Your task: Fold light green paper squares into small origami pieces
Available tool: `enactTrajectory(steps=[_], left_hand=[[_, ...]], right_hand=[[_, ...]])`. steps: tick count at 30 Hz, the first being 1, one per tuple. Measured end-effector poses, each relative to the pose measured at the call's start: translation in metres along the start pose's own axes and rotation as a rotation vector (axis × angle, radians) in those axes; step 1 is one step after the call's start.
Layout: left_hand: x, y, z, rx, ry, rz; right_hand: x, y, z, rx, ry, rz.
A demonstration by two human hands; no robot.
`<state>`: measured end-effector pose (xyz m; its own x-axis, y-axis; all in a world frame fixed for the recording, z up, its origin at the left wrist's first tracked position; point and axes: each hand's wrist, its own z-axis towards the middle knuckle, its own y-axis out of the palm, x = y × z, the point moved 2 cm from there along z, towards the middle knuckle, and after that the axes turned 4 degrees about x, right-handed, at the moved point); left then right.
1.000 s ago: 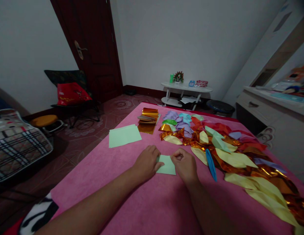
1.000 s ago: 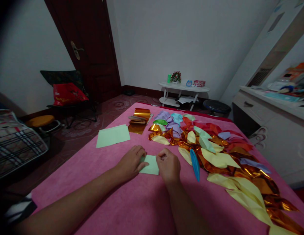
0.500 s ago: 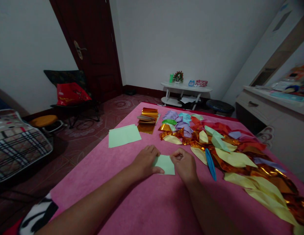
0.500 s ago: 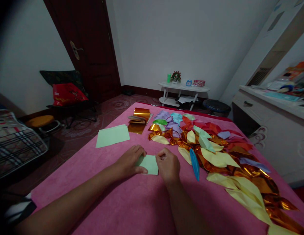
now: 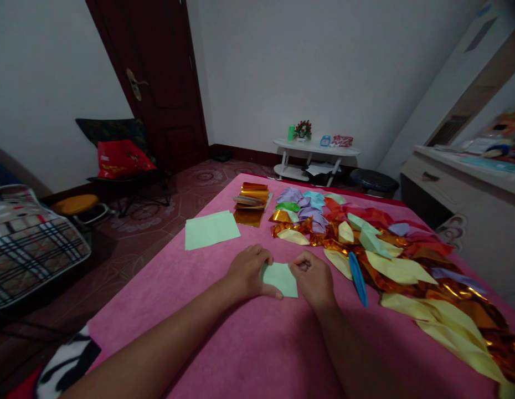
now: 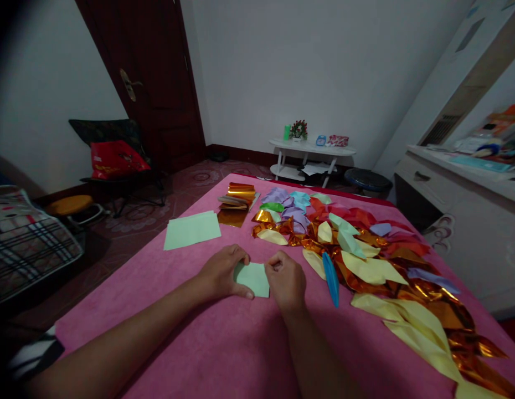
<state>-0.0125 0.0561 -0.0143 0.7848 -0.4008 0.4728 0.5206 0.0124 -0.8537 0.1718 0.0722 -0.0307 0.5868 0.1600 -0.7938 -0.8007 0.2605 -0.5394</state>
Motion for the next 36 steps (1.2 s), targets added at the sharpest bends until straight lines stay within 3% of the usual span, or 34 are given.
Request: enactTrajectory(steps=[4, 7, 14, 17, 26, 30, 32, 36], left_hand=[[0.019, 0.007, -0.005, 0.075, -0.068, 0.165], [0.019, 0.004, -0.005, 0.067, -0.087, 0.156], [-0.018, -0.015, 0.004, -0.188, 0.079, -0.245], [-0.026, -0.017, 0.004, -0.217, 0.052, -0.393], [-0.017, -0.003, -0.002, 0.143, -0.083, -0.295], [-0.021, -0.003, -0.001, 0.248, -0.118, -0.444], [-0.025, 0.000, 0.000, 0.196, -0.166, -0.559], [-0.027, 0.004, -0.002, -0.024, -0.250, -0.801]], right_hand=[[0.001, 0.000, 0.000, -0.012, -0.002, 0.001], [0.002, 0.000, 0.000, -0.008, 0.001, 0.005], [0.003, 0.001, -0.001, -0.009, 0.006, 0.022], [0.003, 0.001, -0.001, -0.010, 0.020, 0.050], [-0.002, 0.001, -0.001, -0.009, 0.142, 0.441], [-0.007, -0.002, 0.000, 0.015, 0.178, 0.579], [-0.008, -0.003, 0.000, 0.046, 0.178, 0.620], [-0.008, -0.005, 0.001, 0.089, 0.180, 0.714]])
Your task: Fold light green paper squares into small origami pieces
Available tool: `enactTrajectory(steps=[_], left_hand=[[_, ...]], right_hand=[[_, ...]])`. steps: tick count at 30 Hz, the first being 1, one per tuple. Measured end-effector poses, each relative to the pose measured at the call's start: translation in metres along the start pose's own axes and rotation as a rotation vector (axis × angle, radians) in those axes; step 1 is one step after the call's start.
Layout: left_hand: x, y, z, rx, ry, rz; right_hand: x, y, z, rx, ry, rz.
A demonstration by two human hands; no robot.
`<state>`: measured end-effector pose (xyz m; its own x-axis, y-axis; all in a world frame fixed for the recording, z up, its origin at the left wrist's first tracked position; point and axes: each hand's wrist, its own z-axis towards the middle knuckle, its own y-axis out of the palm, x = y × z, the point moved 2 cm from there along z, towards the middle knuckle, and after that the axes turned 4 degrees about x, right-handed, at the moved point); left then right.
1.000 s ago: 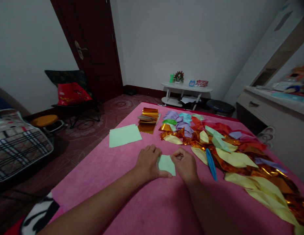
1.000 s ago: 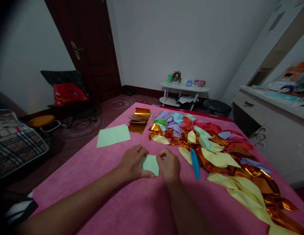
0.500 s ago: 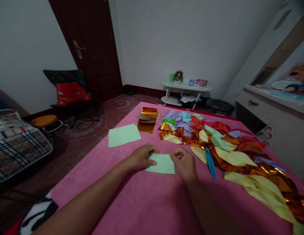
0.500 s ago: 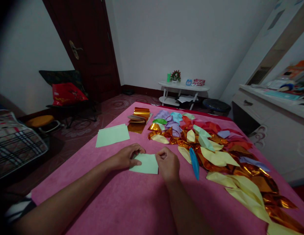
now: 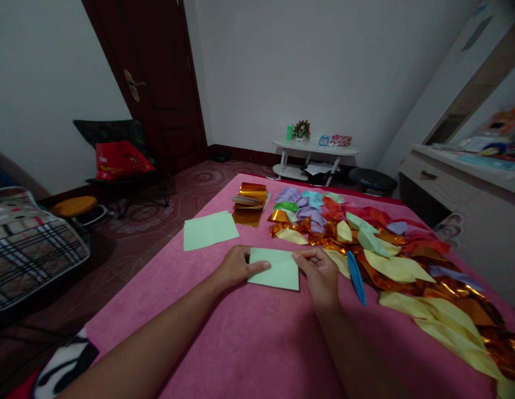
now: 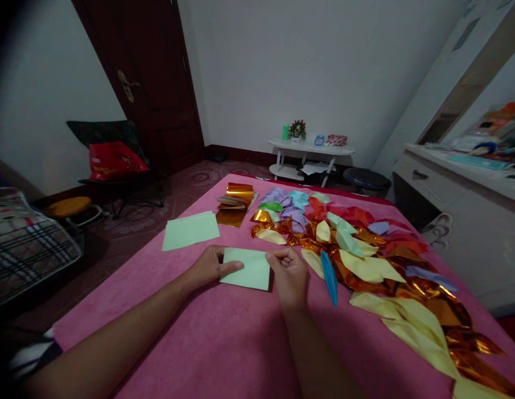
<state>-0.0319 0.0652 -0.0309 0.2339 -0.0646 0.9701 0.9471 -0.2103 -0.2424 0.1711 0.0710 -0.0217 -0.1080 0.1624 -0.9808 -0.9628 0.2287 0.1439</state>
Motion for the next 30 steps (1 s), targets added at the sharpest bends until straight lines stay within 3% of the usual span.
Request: enactTrajectory(steps=[7, 9, 15, 20, 24, 30], left_hand=[[0.009, 0.000, -0.009, -0.251, 0.002, 0.047], [0.011, 0.001, -0.009, -0.210, 0.022, 0.025], [0.017, 0.008, -0.006, 0.097, 0.062, -0.044], [0.020, 0.015, -0.009, 0.113, 0.078, -0.070], [0.022, 0.021, -0.013, 0.046, 0.094, -0.081], [0.021, 0.019, -0.010, 0.132, 0.063, -0.095]], right_hand=[[-0.003, 0.000, -0.002, 0.024, -0.040, 0.058], [-0.002, 0.000, -0.002, 0.017, -0.035, 0.071], [0.003, 0.003, -0.004, -0.092, 0.046, 0.128], [0.006, 0.014, -0.014, -0.344, 0.045, -0.151], [0.009, 0.015, -0.020, -0.264, 0.009, -0.349], [-0.002, 0.007, -0.015, -0.084, -0.136, -0.309]])
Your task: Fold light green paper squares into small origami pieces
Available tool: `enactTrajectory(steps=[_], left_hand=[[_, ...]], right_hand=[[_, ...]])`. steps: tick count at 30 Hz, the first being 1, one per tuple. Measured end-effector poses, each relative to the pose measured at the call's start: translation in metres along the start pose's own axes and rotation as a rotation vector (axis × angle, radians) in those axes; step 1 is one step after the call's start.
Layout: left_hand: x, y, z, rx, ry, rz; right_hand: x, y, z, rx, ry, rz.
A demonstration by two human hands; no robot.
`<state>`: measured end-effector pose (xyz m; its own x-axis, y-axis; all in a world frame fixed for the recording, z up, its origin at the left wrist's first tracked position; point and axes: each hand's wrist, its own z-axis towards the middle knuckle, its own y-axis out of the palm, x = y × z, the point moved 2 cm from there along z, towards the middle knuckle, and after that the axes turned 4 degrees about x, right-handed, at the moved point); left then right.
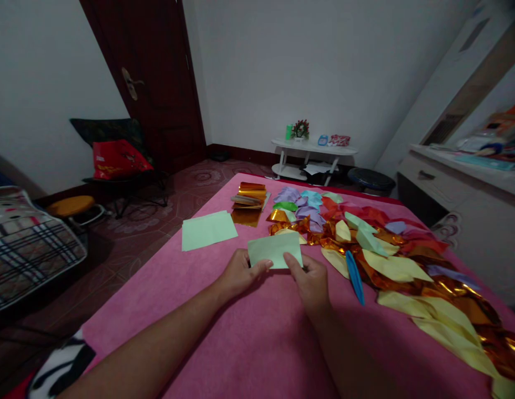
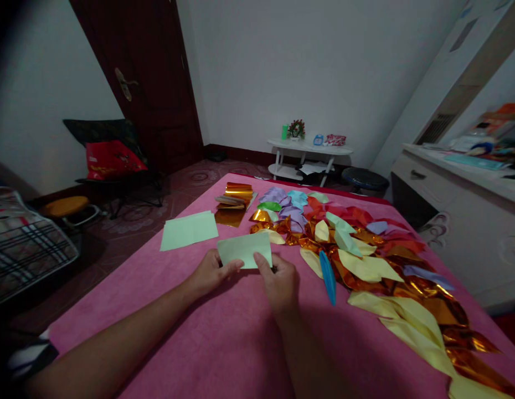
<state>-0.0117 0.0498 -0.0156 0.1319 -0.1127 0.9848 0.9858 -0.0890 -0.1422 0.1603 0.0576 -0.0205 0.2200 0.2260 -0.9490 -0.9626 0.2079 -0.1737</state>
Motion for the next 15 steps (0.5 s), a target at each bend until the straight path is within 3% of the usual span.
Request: enactTrajectory(steps=[5, 7, 12, 15], left_hand=[[-0.002, -0.009, 0.004, 0.017, 0.035, 0.043], [-0.003, -0.010, 0.004, -0.024, 0.042, 0.065], [-0.006, -0.007, 0.002, -0.091, 0.027, 0.120], [-0.010, -0.005, 0.004, -0.084, 0.023, 0.098]], right_hand=[[0.007, -0.015, 0.015, 0.228, 0.081, 0.243], [0.010, -0.015, 0.018, 0.172, 0.098, 0.337], [0.003, -0.005, 0.011, -0.148, 0.050, 0.322], [-0.001, -0.003, 0.005, -0.141, -0.006, 0.166]])
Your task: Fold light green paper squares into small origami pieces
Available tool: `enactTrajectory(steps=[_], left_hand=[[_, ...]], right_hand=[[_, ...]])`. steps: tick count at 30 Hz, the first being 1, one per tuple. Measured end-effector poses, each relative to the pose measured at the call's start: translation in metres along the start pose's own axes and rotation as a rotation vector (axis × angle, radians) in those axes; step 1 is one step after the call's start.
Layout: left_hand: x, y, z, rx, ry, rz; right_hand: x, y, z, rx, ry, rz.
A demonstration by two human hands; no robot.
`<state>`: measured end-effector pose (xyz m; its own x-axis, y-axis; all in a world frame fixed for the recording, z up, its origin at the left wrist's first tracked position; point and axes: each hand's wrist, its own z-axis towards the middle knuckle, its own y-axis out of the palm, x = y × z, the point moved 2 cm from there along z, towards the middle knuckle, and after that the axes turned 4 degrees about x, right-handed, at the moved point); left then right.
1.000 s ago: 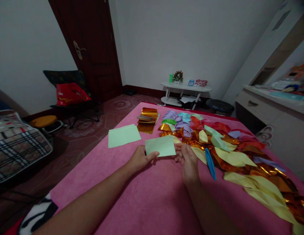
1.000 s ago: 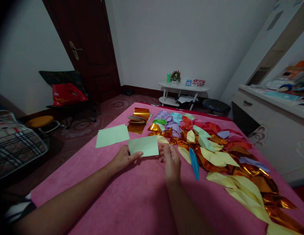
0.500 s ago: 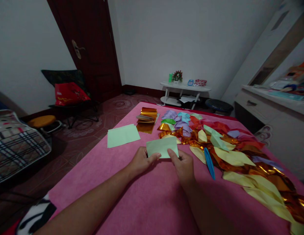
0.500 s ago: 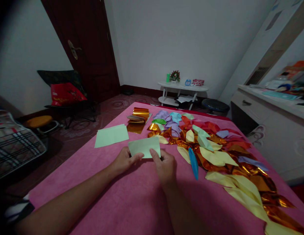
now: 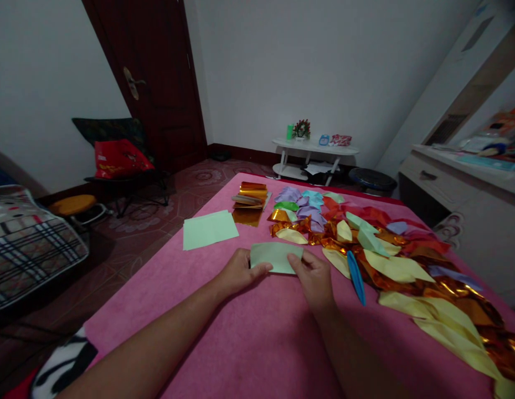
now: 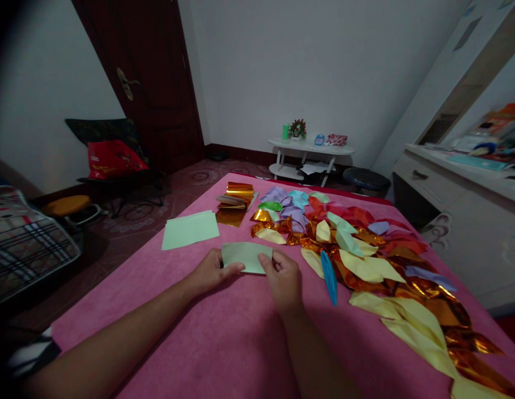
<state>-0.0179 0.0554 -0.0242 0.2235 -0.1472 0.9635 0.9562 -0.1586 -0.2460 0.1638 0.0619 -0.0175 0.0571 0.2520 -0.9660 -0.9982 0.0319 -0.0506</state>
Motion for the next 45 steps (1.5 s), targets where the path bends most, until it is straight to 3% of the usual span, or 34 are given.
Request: enactTrajectory(steps=[2, 6, 7, 12, 16, 28, 40, 45], left_hand=[[-0.003, -0.001, 0.004, 0.079, 0.010, -0.059], [-0.006, -0.010, 0.009, 0.387, 0.047, -0.149], [-0.005, -0.010, 0.009, 0.405, 0.040, -0.144], [0.003, 0.004, 0.001, 0.080, -0.014, -0.228], [0.011, 0.010, -0.003, -0.011, 0.023, -0.341], [0.014, 0.004, -0.001, 0.047, -0.005, -0.455], [0.008, 0.006, -0.001, 0.006, -0.034, -0.564], [0.009, 0.005, -0.001, 0.062, -0.033, -0.557]], right_hand=[[-0.002, -0.001, -0.001, 0.087, -0.057, -0.115], [-0.008, -0.005, -0.001, 0.267, -0.218, -0.219], [-0.008, -0.005, -0.001, 0.276, -0.247, -0.221], [-0.006, 0.001, -0.004, 0.159, -0.357, -0.285], [-0.004, 0.007, -0.007, -0.009, -0.462, -0.312], [-0.007, 0.009, -0.008, -0.054, -0.534, -0.320], [-0.007, 0.012, -0.010, -0.071, -0.444, -0.286], [-0.012, 0.014, -0.013, -0.178, -0.418, -0.295]])
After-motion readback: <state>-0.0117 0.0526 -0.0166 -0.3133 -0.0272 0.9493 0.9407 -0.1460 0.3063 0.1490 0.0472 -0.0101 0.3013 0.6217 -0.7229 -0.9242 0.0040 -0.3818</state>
